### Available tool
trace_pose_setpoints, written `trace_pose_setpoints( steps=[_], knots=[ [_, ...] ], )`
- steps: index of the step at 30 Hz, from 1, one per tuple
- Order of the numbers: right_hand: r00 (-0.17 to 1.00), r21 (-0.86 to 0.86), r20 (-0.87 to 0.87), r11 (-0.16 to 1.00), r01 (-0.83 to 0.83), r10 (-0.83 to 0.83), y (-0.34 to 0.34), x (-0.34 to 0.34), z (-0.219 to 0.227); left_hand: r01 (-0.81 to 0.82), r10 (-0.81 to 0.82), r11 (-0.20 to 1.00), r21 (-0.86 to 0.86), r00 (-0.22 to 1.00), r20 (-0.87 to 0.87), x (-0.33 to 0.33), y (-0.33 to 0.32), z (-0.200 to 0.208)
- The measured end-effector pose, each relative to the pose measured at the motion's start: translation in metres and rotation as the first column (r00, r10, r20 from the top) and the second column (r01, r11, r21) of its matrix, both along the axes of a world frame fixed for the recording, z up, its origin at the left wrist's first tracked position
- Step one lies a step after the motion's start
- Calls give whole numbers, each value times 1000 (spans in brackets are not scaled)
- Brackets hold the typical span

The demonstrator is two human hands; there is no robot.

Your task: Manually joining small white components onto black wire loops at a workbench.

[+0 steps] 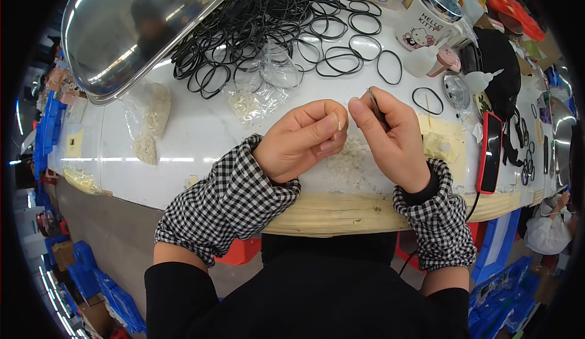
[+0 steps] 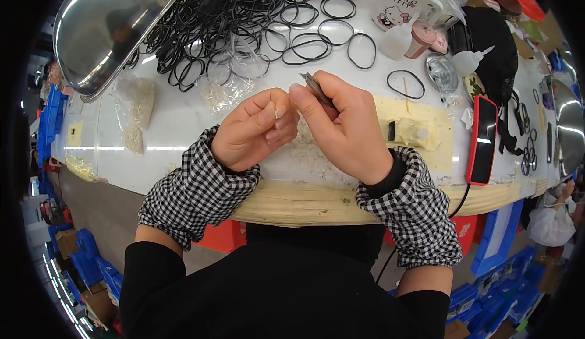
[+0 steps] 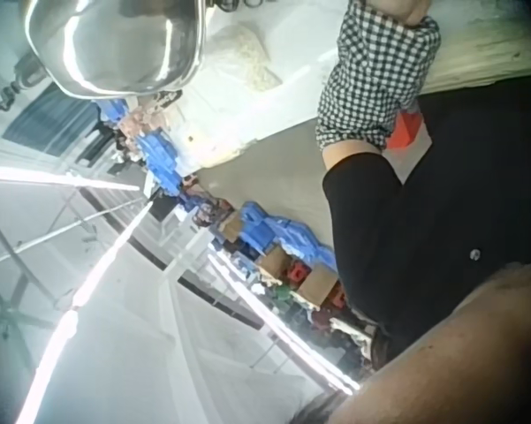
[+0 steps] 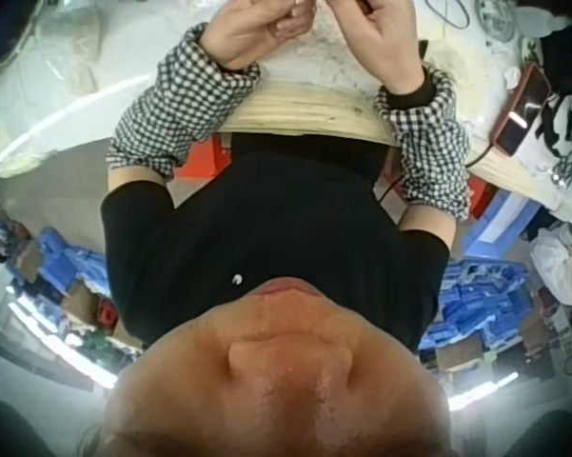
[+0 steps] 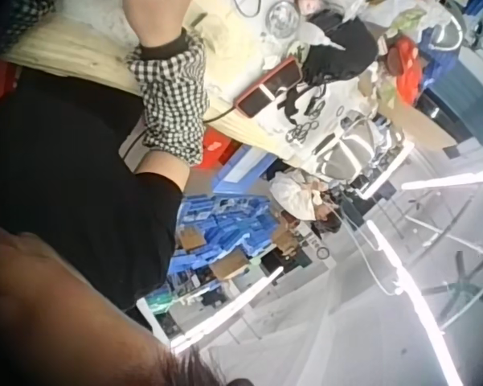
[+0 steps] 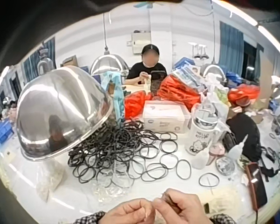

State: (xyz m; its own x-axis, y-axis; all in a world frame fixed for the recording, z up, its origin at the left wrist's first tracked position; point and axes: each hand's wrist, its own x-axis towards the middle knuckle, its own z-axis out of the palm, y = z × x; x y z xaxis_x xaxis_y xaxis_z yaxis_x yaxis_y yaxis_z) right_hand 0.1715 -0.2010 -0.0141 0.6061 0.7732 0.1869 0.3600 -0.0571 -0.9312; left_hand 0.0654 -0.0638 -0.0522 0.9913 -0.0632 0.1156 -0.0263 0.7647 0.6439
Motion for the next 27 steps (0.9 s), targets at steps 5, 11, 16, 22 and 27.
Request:
trace_pose_setpoints(
  steps=[5,11,16,22,27],
  knots=[
    [976,39,215,999,-33,24,-5,5,3,14,-15,999,-50,999,-32,-1,-1,4],
    [763,22,645,1000,15,-26,-6,3,4,59,-60,997,-40,998,-21,1,1,4],
    [716,-41,698,998,51,-7,-6,-1,6,56,-58,997,-56,998,-27,-1,2,3],
    [699,-40,715,998,54,-10,-6,-1,7,68,-68,995,-70,998,-6,0,1,2],
    [680,-61,733,996,60,4,-7,-2,6,49,-51,997,-67,999,-20,-1,1,2]
  ],
)
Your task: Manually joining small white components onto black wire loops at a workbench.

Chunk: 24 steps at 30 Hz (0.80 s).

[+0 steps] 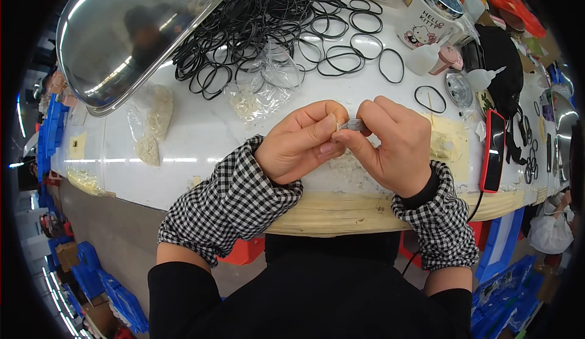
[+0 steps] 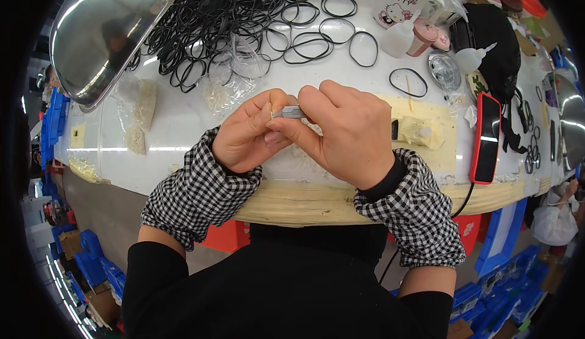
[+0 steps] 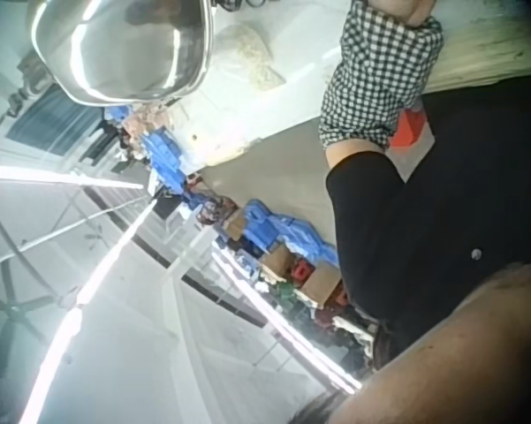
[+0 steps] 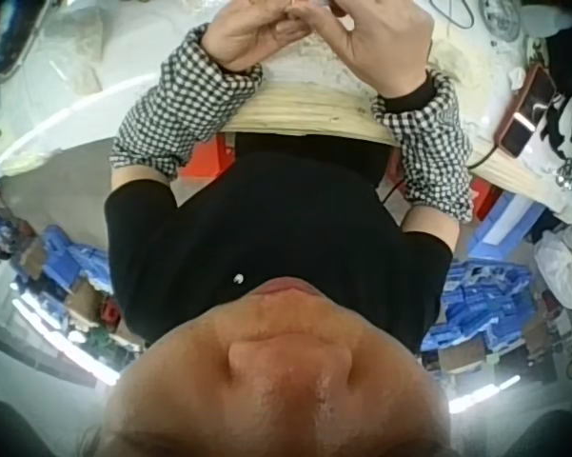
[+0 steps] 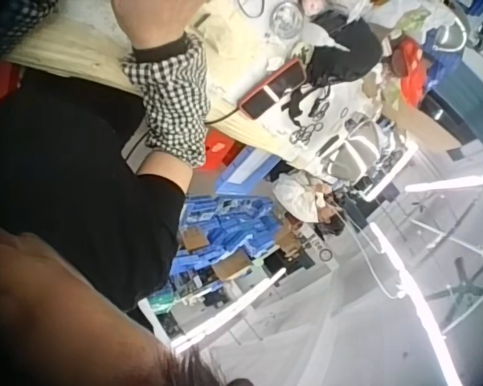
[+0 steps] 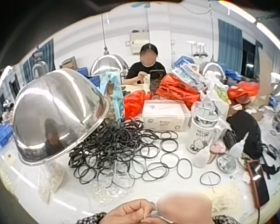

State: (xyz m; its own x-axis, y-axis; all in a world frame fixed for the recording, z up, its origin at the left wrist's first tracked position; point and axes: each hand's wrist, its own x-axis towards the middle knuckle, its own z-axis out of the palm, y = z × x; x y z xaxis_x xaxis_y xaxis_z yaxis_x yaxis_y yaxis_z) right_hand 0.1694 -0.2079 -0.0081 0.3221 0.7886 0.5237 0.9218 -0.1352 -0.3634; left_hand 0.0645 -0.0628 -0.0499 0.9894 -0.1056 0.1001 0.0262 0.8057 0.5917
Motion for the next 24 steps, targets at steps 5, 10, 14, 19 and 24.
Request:
trace_pose_setpoints(
  steps=[5,10,14,19,24],
  knots=[
    [1000,37,-3,999,-6,6,1,0,0,7,-7,1000,-6,1000,2,0,-1,1],
    [1000,-2,12,1000,5,-5,0,0,1,-2,2,1000,5,1000,-9,0,-1,3],
    [1000,32,-6,999,-2,2,1,0,0,2,-2,1000,0,1000,13,0,-1,2],
    [1000,30,4,1000,-5,5,2,-1,0,-1,1,1000,-4,1000,8,-1,-1,1],
    [1000,2,15,1000,-3,3,0,-1,1,-4,5,1000,-30,999,46,0,-2,0]
  ],
)
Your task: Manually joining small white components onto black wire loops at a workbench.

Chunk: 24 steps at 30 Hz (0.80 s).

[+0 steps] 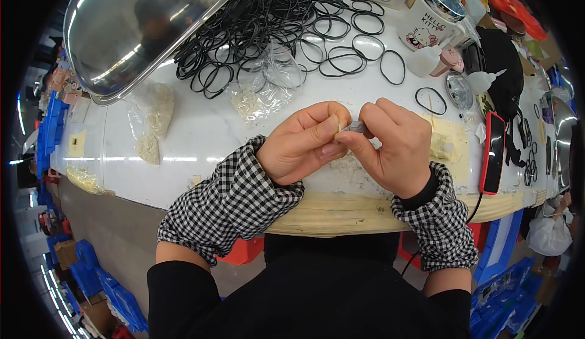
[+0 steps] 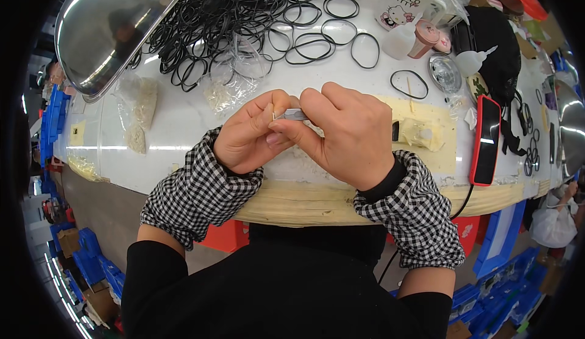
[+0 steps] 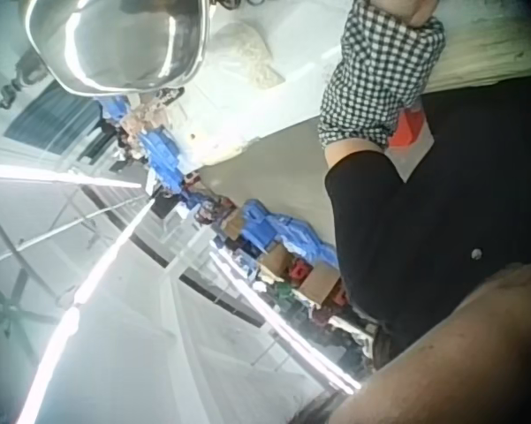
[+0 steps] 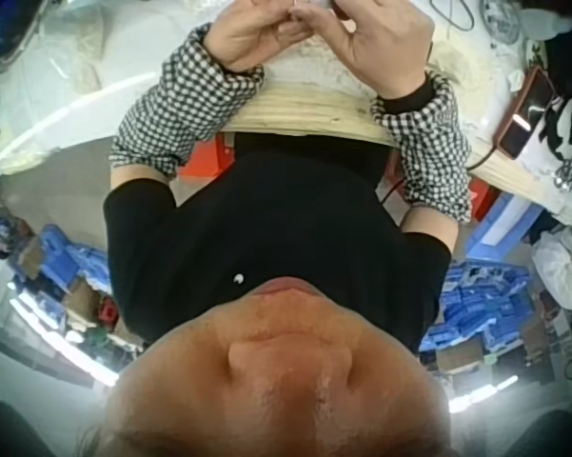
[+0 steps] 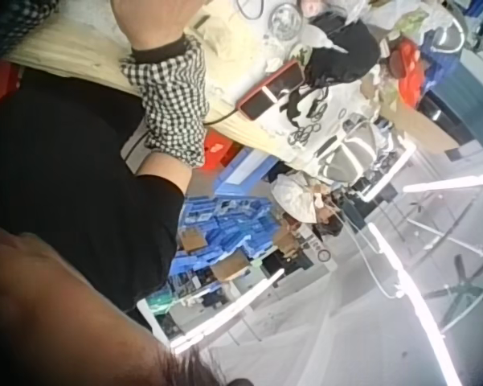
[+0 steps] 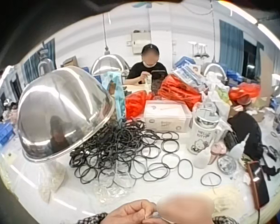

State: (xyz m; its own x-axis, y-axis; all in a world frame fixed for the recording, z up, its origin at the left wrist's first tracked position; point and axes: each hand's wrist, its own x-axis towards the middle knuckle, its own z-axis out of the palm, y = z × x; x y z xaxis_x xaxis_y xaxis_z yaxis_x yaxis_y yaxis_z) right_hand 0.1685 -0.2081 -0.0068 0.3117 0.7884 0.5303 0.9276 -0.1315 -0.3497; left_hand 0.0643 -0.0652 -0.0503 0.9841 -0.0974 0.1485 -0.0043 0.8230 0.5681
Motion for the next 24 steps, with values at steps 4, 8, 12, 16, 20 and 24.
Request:
trace_pose_setpoints(
  steps=[4,8,12,16,20,24],
  knots=[
    [1000,35,-10,999,4,-4,2,0,-3,7,-7,1000,-13,1000,5,0,0,-1],
    [1000,45,24,999,11,-12,2,2,-6,7,-6,1000,16,999,-37,0,-1,5],
    [999,29,31,999,13,-13,1,1,-5,26,-25,999,-38,1000,16,0,-1,0],
    [1000,2,-8,1000,-5,5,1,0,-3,17,-16,1000,-20,1000,15,-1,0,-2],
    [983,30,-178,999,-45,50,1,3,-4,-76,79,997,27,989,-122,1,-3,5],
    [882,34,-470,999,-15,30,1,8,-6,-324,386,919,224,858,-339,3,3,4]
  ],
)
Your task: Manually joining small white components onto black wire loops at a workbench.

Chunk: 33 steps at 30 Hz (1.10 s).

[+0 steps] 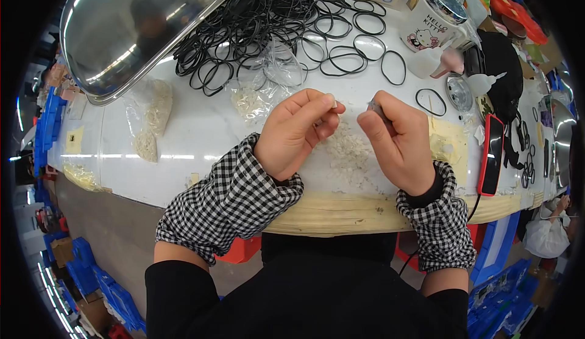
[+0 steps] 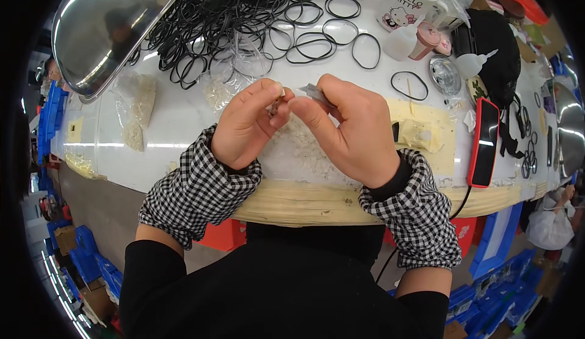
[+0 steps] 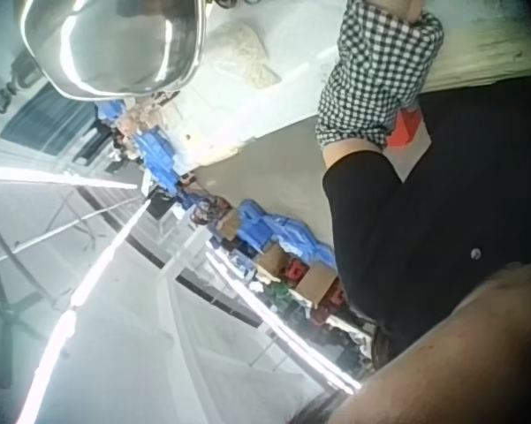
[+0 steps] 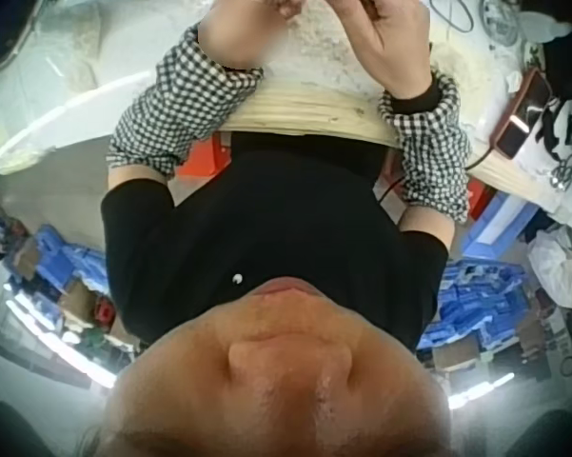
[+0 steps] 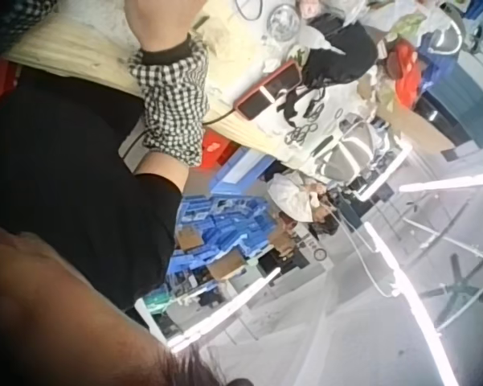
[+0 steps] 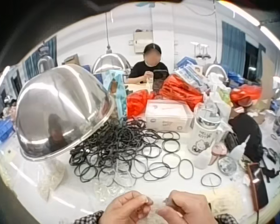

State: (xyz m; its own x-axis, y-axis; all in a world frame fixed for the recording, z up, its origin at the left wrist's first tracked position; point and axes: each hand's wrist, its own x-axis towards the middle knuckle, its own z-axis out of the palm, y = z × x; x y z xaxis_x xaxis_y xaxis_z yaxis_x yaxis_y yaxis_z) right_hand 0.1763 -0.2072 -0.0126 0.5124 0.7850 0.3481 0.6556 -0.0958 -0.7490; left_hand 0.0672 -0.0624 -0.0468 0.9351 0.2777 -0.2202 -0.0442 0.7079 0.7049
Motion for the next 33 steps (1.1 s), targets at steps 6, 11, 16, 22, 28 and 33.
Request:
trace_pose_setpoints(
  steps=[6,11,16,22,28,33],
  knots=[
    [980,-32,-174,995,97,-101,3,1,1,-29,34,998,60,996,-79,0,2,-1],
    [981,-26,-154,993,114,-116,4,2,-1,-43,52,994,96,995,-90,-1,2,-2],
    [984,-43,-134,993,114,-118,5,3,-2,-54,69,988,147,993,-99,-1,1,-1],
    [983,-74,28,980,183,-181,6,8,-5,-115,130,985,129,985,-114,0,0,-5],
    [963,-189,226,964,188,-144,7,15,-24,-99,97,994,-38,994,-45,0,9,-15],
    [957,-287,275,941,178,-97,11,14,-33,-154,149,987,-52,985,-90,0,7,-11]
  ],
)
